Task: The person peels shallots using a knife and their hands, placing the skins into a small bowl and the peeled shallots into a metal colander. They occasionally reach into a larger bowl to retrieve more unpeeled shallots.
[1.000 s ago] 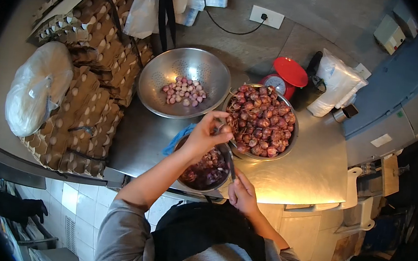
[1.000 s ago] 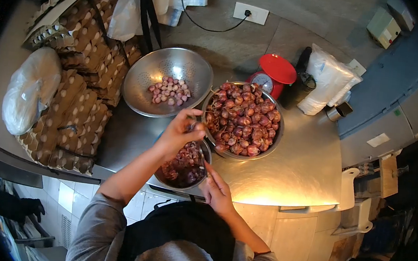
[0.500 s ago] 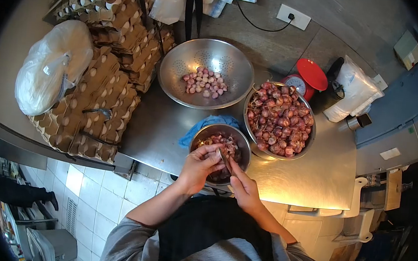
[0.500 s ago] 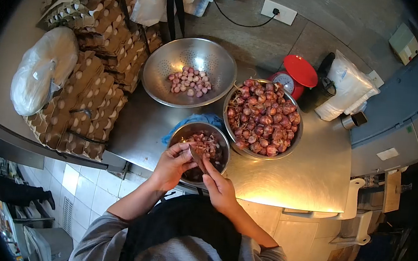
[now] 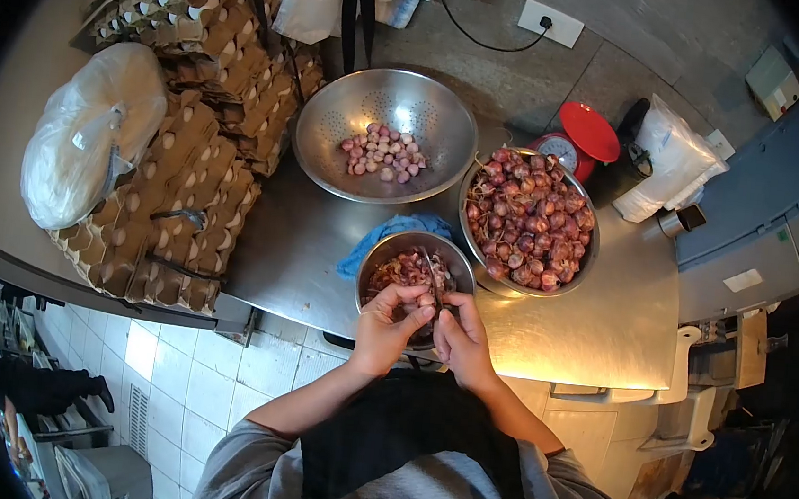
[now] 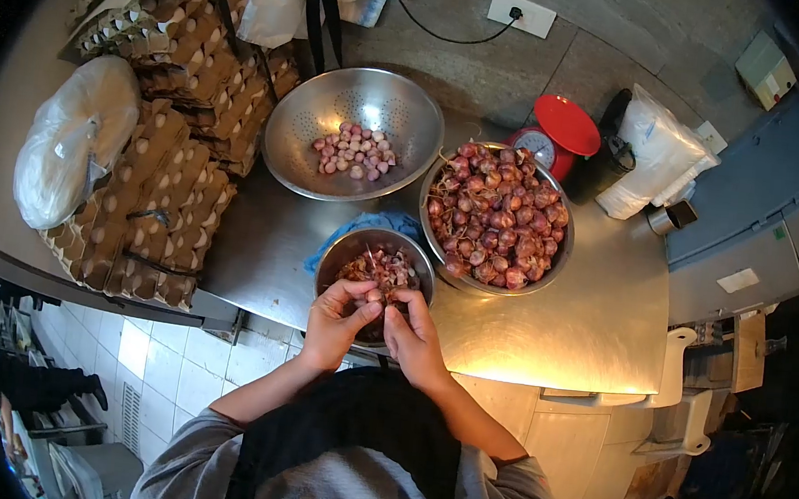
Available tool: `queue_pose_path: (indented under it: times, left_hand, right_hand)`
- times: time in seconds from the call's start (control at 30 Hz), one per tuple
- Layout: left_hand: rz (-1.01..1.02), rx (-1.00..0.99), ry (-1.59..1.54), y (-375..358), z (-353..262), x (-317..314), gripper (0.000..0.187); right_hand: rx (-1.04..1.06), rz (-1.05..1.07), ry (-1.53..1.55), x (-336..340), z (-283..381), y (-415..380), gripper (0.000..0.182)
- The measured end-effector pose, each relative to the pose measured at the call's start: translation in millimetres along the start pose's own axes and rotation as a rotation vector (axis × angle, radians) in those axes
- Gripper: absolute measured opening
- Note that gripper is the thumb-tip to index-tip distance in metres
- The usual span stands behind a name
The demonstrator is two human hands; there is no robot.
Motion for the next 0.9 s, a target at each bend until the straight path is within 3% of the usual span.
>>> queue_pose_path:
  times: [0.07, 0.17, 0.27, 0.37, 0.47, 0.6, 0.7, 0.8, 0.83, 0.9]
  left_hand:
    - [0.034, -0.043, -0.031, 0.9, 6.0, 4.7, 0.031]
    - [-0.008, 0.065, -0.174, 0.0, -2.9, -1.1, 0.034]
    - [-0.009, 0.154, -0.123, 2.3, 6.5, 4.4, 0.033]
    - [-0.093, 0.240, -0.234, -1.1, 1.8, -2.2, 0.028]
    - [0.002, 0.051, -0.126, -1.3, 10.2, 2.2, 0.026]
    - [0.033, 0.120, -0.120, 1.6, 1.8, 5.0, 0.023]
    - [0.045, 0.189, -0.179, 1.2, -8.2, 4.8, 0.023]
    - [0.005, 0.242, -0.315, 0.5, -16.8, 3.1, 0.024]
    - [-0.012, 0.248, -0.363, 1.2, -17.4, 3.1, 0.024]
    - [-0.023, 0.281, -0.435, 4.2, -20.8, 3.3, 0.024]
  right_hand:
    - [-0.086, 0.033, 0.110, 0.1, 8.3, -0.9, 0.017]
    - [-0.170, 0.129, 0.397, 1.7, 16.2, -2.0, 0.016]
    - [-0.171, 0.080, 0.245, 3.2, 13.3, -0.3, 0.015]
    - [-0.001, -0.055, -0.116, -2.0, 0.7, 2.1, 0.016]
    - [0.090, -0.064, -0.201, -7.9, -2.4, -1.7, 0.017]
    - [-0.056, 0.006, -0.021, -5.1, 7.9, -4.1, 0.018]
    - [0.035, -0.142, 0.009, 10.4, 4.0, 4.5, 0.020]
    - [0.027, -0.124, -0.099, 17.6, 11.1, 4.1, 0.034]
    - [-0.038, -0.111, -0.109, 16.3, 13.7, 1.7, 0.048]
    - [0.002, -0.054, -0.211, 14.2, 17.8, -3.2, 0.051]
Point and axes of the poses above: each hand's wrist, its own y-axis towards the middle knuckle, its own x-axis out of the back of the hand, z = x × y, the point moved 1 cm from there along y, towards the middle knuckle, and after that the axes turned 14 degrees about -y, right-handed, at the moved point
